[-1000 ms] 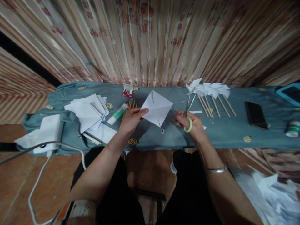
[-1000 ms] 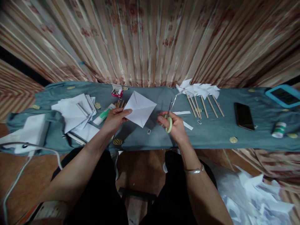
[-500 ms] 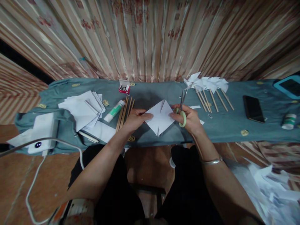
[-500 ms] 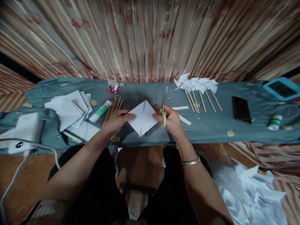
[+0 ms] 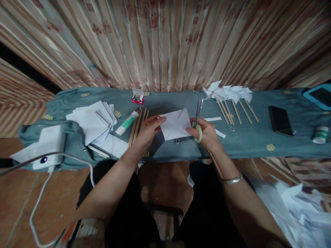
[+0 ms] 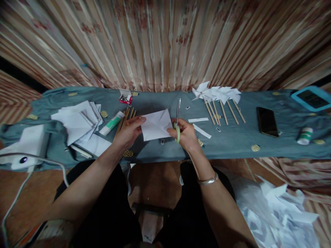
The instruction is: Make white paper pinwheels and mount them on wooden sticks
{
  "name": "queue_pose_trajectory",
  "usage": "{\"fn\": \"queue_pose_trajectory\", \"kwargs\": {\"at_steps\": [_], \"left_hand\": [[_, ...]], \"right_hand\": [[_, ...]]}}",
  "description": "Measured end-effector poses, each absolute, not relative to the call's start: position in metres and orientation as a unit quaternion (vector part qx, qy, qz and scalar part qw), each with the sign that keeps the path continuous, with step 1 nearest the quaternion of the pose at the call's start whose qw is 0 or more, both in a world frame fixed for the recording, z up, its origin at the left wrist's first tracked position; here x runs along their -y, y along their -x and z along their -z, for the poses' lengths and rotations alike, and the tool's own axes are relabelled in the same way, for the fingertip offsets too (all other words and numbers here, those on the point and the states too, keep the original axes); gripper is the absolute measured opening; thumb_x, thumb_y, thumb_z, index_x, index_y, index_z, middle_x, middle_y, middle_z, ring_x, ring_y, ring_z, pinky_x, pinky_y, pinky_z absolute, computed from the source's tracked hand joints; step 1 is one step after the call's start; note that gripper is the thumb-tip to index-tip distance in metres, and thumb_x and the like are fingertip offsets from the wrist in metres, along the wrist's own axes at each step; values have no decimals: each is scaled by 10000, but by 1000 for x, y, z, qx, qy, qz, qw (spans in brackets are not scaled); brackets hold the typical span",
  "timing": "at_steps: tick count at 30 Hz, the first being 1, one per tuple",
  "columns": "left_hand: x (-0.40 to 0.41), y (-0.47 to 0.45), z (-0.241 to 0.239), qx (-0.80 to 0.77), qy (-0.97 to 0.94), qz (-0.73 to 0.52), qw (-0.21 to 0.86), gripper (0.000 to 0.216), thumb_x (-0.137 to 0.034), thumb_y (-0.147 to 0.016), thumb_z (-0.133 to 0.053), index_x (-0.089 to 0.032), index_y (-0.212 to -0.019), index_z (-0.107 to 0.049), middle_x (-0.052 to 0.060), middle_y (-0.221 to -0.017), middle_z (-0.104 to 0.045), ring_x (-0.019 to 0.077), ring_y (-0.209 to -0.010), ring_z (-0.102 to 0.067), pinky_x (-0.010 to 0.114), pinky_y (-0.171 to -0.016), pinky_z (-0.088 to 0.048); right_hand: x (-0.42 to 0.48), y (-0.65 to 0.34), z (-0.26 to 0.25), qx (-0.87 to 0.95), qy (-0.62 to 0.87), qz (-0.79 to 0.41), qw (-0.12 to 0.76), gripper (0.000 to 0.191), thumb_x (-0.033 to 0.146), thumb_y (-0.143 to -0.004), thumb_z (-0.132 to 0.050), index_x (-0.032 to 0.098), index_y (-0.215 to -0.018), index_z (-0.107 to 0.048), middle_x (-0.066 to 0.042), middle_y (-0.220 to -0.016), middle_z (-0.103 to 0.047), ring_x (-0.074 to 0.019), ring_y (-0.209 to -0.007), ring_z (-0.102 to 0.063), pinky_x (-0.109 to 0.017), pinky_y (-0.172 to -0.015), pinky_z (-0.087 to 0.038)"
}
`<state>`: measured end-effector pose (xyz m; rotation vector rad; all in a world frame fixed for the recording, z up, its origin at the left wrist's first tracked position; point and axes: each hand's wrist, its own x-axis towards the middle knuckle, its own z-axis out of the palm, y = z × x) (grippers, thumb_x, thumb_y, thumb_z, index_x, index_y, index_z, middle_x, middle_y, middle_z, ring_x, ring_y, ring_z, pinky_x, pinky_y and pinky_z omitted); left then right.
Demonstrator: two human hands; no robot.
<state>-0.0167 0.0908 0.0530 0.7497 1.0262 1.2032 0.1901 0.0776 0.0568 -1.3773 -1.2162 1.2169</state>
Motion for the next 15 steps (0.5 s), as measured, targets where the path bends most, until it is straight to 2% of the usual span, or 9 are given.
{"fn": "queue_pose_trajectory", "kwargs": {"at_steps": [4,10,15], "left_hand": [[-87,10,-52,-411,-320,-513,682,531,-472,-555,-849,-176,-973,-710,90,-1010,-745,227,-918,-687,286,-727,-513],[-77,-7,-42,-465,-314,-504,656,437,-252,-469,-886,-130,-851,-712,65,-850,-738,172,-764,-664,282,-707,-515],[-77,-10,-40,-476,-282,-542,633,384,-243,-466,-866,-131,-786,-686,39,-784,-719,168,-727,-654,301,-693,-522]], "right_hand": [[-81,-183,-50,473,585,-444,486,438,462,-511,-798,227,-835,-621,82,-570,-485,-99,-540,-384,-257,-527,-335],[-80,-167,-47,453,583,-436,515,453,509,-520,-794,229,-825,-610,62,-600,-542,-116,-562,-448,-271,-554,-390],[-78,-156,-47,419,561,-487,522,490,517,-499,-813,232,-845,-616,28,-682,-645,-155,-634,-558,-305,-630,-463]]}}
